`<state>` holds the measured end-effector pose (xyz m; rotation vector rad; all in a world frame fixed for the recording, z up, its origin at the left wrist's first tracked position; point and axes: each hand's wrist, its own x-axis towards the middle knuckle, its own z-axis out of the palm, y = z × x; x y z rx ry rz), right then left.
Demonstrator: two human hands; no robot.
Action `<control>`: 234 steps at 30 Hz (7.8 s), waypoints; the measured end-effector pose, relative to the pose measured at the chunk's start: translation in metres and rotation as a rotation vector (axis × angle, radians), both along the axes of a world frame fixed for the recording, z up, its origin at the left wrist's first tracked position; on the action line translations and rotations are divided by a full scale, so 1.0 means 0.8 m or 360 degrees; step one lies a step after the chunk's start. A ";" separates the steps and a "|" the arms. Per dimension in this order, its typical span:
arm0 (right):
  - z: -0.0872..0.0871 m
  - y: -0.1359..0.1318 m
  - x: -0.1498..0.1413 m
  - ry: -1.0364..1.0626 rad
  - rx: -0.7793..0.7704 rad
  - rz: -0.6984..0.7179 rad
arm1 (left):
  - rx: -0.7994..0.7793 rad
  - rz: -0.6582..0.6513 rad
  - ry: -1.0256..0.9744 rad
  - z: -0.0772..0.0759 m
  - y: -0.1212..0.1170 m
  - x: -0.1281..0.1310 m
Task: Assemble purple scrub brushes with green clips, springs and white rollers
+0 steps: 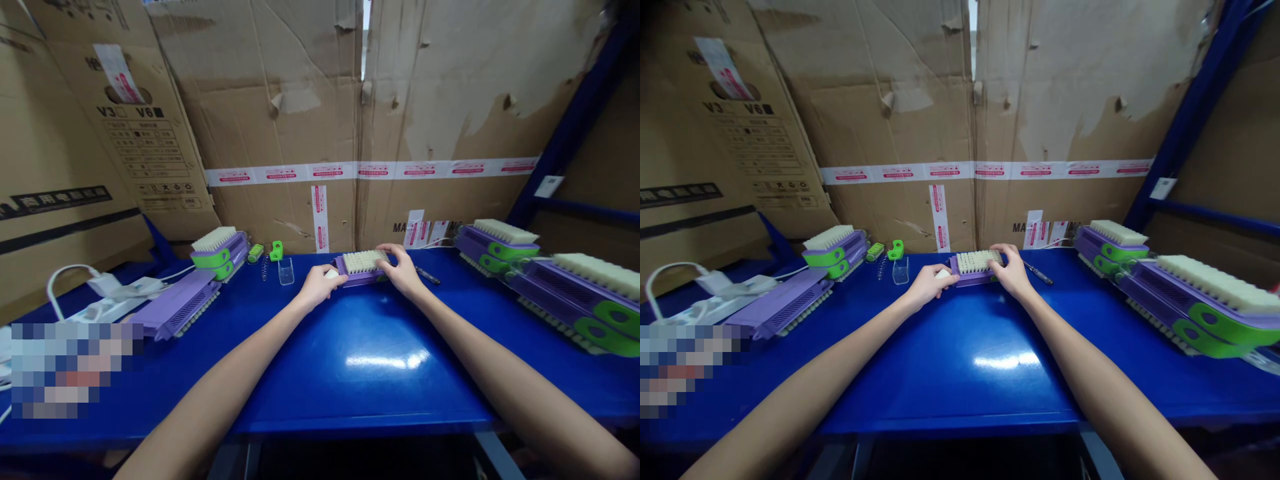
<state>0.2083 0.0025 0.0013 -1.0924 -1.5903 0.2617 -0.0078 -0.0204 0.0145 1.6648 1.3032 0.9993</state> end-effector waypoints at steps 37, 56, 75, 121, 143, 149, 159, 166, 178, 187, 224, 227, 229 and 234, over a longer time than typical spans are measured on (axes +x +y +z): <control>0.004 0.002 -0.003 0.0081 -0.0305 -0.0037 | -0.0147 -0.0094 -0.0722 0.003 0.022 -0.028; 0.011 -0.014 -0.002 -0.0020 -0.0427 0.0141 | 0.0217 -0.0255 -0.0180 0.005 0.027 -0.029; 0.013 -0.014 -0.005 -0.0009 -0.0460 0.0124 | -0.0307 -0.0052 -0.0711 0.002 0.029 -0.035; -0.001 -0.008 -0.009 0.0357 -0.0431 0.0168 | -0.0511 -0.0300 -0.0731 0.013 0.019 -0.028; 0.003 -0.017 -0.012 0.0257 -0.0374 0.0151 | -0.0574 -0.0278 -0.0631 0.007 0.025 -0.034; 0.002 -0.014 -0.012 0.0301 -0.0420 0.0097 | -0.0427 -0.0283 -0.0558 0.007 0.016 -0.023; 0.004 -0.003 -0.001 0.0414 -0.0450 -0.0089 | 0.0091 0.0284 -0.0343 0.012 0.023 -0.018; 0.006 -0.002 -0.002 0.0400 -0.0469 -0.0069 | 0.0671 0.0504 0.0638 0.014 0.020 -0.036; 0.007 -0.004 -0.002 0.0384 -0.0486 -0.0069 | 0.0383 0.0921 0.1694 0.024 0.022 -0.070; 0.005 -0.006 -0.006 0.0294 -0.0513 0.0096 | 0.0508 0.0611 0.1353 0.006 0.031 -0.067; 0.002 -0.010 -0.017 0.0758 -0.0649 0.0395 | 0.0751 -0.0106 0.0309 -0.026 0.043 -0.041; 0.002 -0.011 -0.018 0.0781 -0.0648 0.0374 | 0.0630 -0.0148 0.0093 -0.028 0.043 -0.035; 0.003 -0.011 -0.019 0.0794 -0.0643 0.0360 | 0.0563 -0.0174 -0.0059 -0.028 0.042 -0.032; 0.002 -0.010 -0.017 0.0766 -0.0626 0.0320 | 0.0501 -0.0230 -0.0325 -0.030 0.040 -0.026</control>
